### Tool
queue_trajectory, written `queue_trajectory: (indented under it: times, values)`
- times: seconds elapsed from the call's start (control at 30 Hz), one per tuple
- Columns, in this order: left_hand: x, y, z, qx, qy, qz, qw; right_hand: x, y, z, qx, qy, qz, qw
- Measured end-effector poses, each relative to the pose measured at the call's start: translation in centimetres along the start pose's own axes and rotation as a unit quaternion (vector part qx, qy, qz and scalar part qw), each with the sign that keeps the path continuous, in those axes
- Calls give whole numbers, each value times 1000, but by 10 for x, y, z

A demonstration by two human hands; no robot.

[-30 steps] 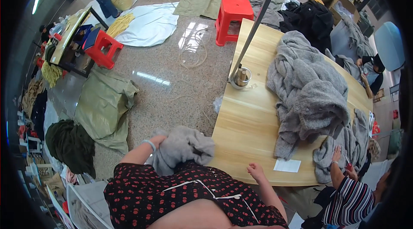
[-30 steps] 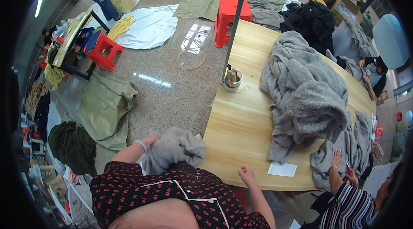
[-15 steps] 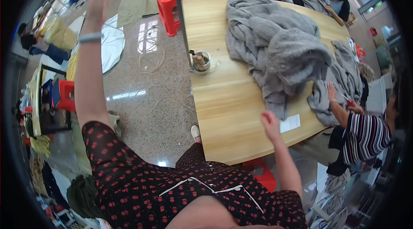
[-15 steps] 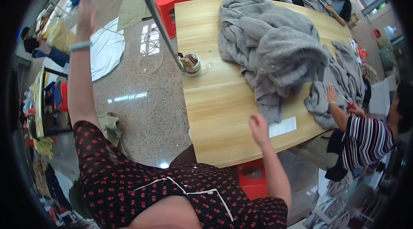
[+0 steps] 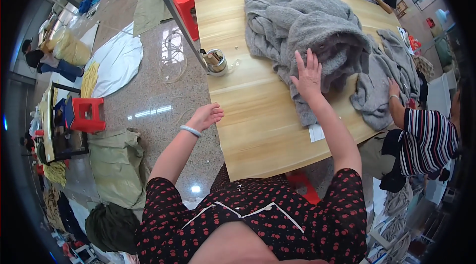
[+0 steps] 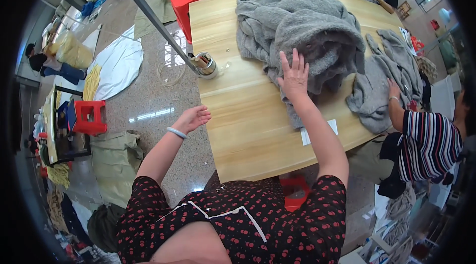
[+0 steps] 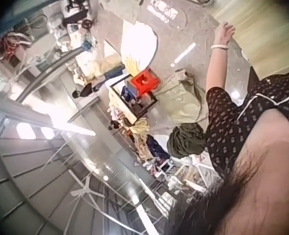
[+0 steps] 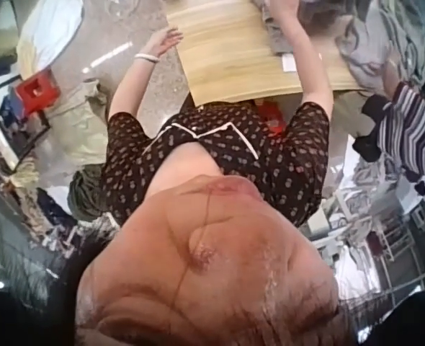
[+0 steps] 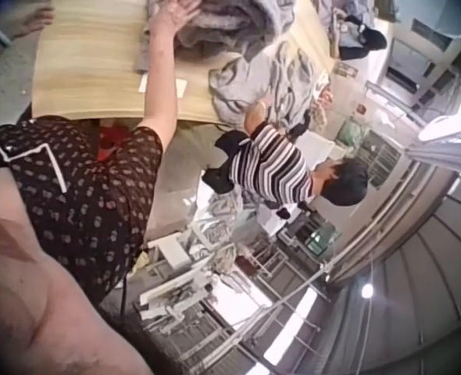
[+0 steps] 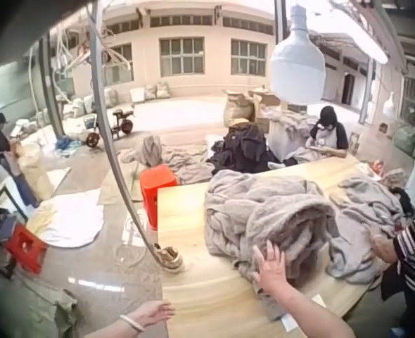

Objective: Inspect a knitted garment for loose threads or defects and manually remove them.

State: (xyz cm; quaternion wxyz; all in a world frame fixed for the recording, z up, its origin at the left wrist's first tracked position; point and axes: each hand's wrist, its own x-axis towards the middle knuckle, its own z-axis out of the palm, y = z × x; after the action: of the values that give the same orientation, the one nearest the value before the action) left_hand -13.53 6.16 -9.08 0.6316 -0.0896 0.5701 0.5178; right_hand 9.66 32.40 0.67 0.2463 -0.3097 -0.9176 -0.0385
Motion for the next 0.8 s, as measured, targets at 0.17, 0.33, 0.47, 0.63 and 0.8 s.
queue_trajectory:
  times: [0.17,0.33,0.47,0.63,0.8]
  values:
    - [-21,5,64,38,-36,62,997,33,42,27,-131,-87,87,984]
    - [-24,12,129,119,-75,135,981,62,46,-38,104,-116,64,986]
    - [-23,27,208,274,-45,346,896,75,28,-123,286,-160,35,944]
    - [-42,28,285,312,-112,530,780,72,-13,-192,376,-169,0,911]
    - [-56,9,298,287,-215,548,756,72,-29,-251,552,-175,-52,814]
